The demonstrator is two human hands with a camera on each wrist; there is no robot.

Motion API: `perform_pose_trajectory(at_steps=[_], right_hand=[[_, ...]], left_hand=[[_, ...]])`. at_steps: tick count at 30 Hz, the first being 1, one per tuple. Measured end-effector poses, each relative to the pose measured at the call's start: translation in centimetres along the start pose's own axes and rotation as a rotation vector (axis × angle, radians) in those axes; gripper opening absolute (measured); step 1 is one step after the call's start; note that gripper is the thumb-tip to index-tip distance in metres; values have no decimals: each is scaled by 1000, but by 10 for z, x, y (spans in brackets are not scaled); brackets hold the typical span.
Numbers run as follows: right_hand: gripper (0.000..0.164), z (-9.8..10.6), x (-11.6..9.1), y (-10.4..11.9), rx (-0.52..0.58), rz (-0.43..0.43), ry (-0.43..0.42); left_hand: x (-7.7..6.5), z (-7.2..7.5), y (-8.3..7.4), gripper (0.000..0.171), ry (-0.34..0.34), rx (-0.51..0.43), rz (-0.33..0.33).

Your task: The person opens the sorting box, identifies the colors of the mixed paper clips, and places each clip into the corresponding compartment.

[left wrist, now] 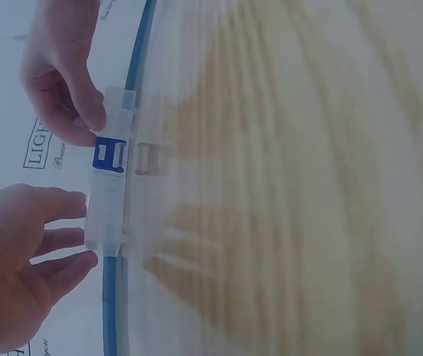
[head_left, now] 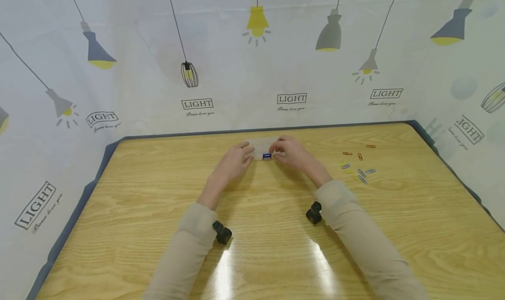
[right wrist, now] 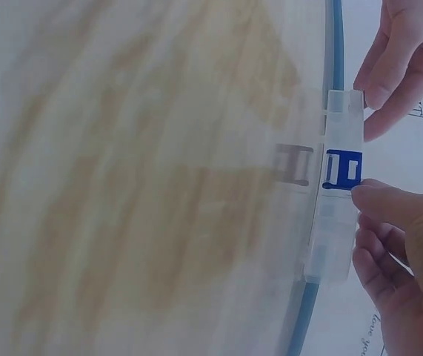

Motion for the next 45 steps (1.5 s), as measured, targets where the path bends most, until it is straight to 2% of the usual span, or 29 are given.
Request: perform_pose_trajectory(at_steps=[8,16,27,40,45], right_hand=[[7,0,3,-10,108,-70,-18],[4,2,8,-14,126,-75,-43],[5,0,11,-21,162,-95,-2],[5,0,12,-21,146,-43,10],[5,-4,13,-18,113,-5,74]], left_hand=[[2,-2,0,35,-5,-30,-3],[6,-1,-1,30,-53,-17,-10],[7,3,-2,26,-98,-12,10],[8,5,0,25,-108,-4,26],[9,3,2,26,-108,-8,54]])
Point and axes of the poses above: each hand's wrist, its own x-axis towards the middle knuckle, its own z-axis out of the back of the hand, y = z × x, the point moved 7 cm from there along x, towards the middle knuckle
